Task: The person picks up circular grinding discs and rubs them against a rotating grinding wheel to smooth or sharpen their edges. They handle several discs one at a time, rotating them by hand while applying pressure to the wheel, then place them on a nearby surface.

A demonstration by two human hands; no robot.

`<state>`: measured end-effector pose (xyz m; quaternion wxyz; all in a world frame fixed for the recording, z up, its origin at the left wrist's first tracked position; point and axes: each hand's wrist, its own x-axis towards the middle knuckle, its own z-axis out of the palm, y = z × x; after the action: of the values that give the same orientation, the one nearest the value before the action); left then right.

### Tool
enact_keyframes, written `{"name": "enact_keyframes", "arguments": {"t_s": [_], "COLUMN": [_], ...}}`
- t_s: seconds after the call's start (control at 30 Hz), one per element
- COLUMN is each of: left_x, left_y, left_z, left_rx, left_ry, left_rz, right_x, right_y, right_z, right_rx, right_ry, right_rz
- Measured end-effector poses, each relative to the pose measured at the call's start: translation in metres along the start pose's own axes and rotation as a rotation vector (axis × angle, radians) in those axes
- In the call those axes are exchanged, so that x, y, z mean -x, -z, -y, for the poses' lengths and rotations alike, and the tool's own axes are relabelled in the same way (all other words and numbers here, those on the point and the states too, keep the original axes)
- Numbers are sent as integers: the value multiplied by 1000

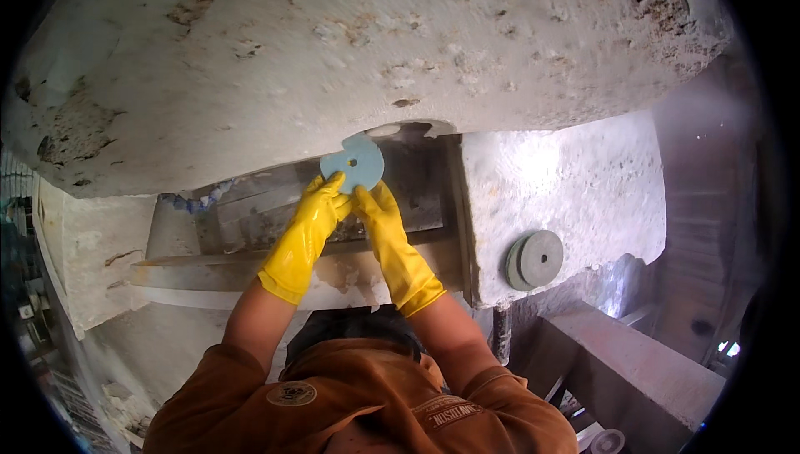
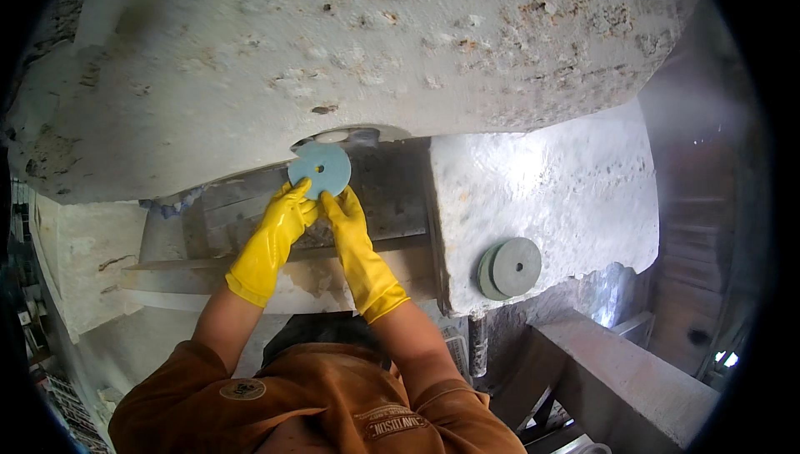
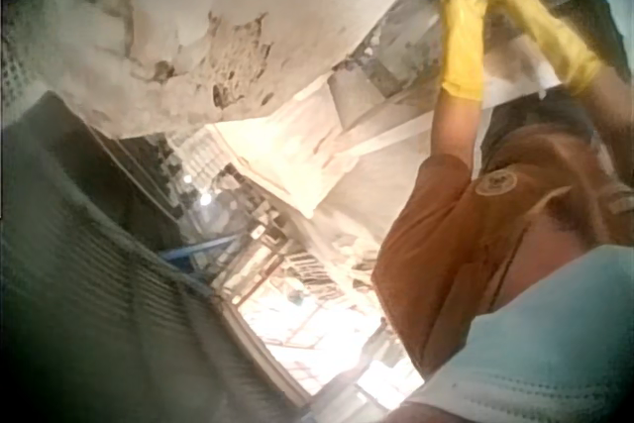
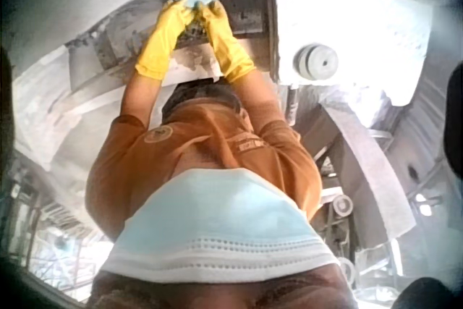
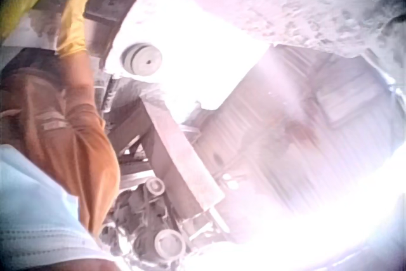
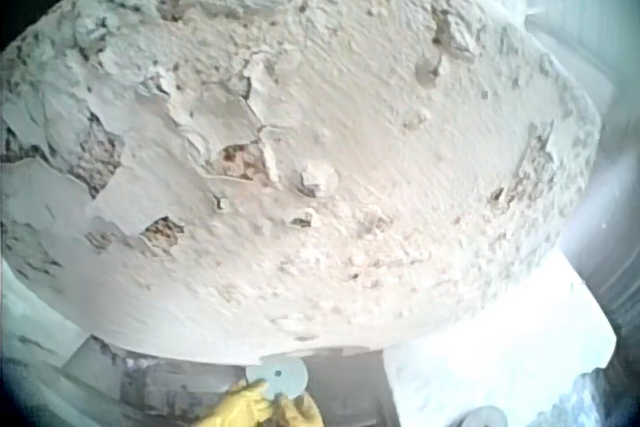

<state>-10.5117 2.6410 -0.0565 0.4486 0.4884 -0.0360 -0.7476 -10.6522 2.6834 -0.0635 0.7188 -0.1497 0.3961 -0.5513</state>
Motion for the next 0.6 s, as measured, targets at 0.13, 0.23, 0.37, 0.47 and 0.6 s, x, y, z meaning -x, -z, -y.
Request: {"name": "enact_keyframes", "arguments": {"t_s": [0.13,0.23,0.37,0.47,0.6], "left_x": [-12,-14,-18,-27,-53], "left_y": [-3,-11,-24,-25,-26], "left_z": [2,0,-3,-4,-4], "left_rx": [70,123,183,188,130], "left_ry": [-2,-12,-24,-23,45], "left_rz": [-7,-4,-36,-51,24], "right_x": [-19,-26,-38,-44,-60], "right_y": [1,1,0,0,8], "right_z": [-6,-7,-2,6,12], "right_rx": [36,29,52,61,117], "right_ry": [45,80,119,92,75], "right_rz": [-62,-65,-66,-60,-109]}}
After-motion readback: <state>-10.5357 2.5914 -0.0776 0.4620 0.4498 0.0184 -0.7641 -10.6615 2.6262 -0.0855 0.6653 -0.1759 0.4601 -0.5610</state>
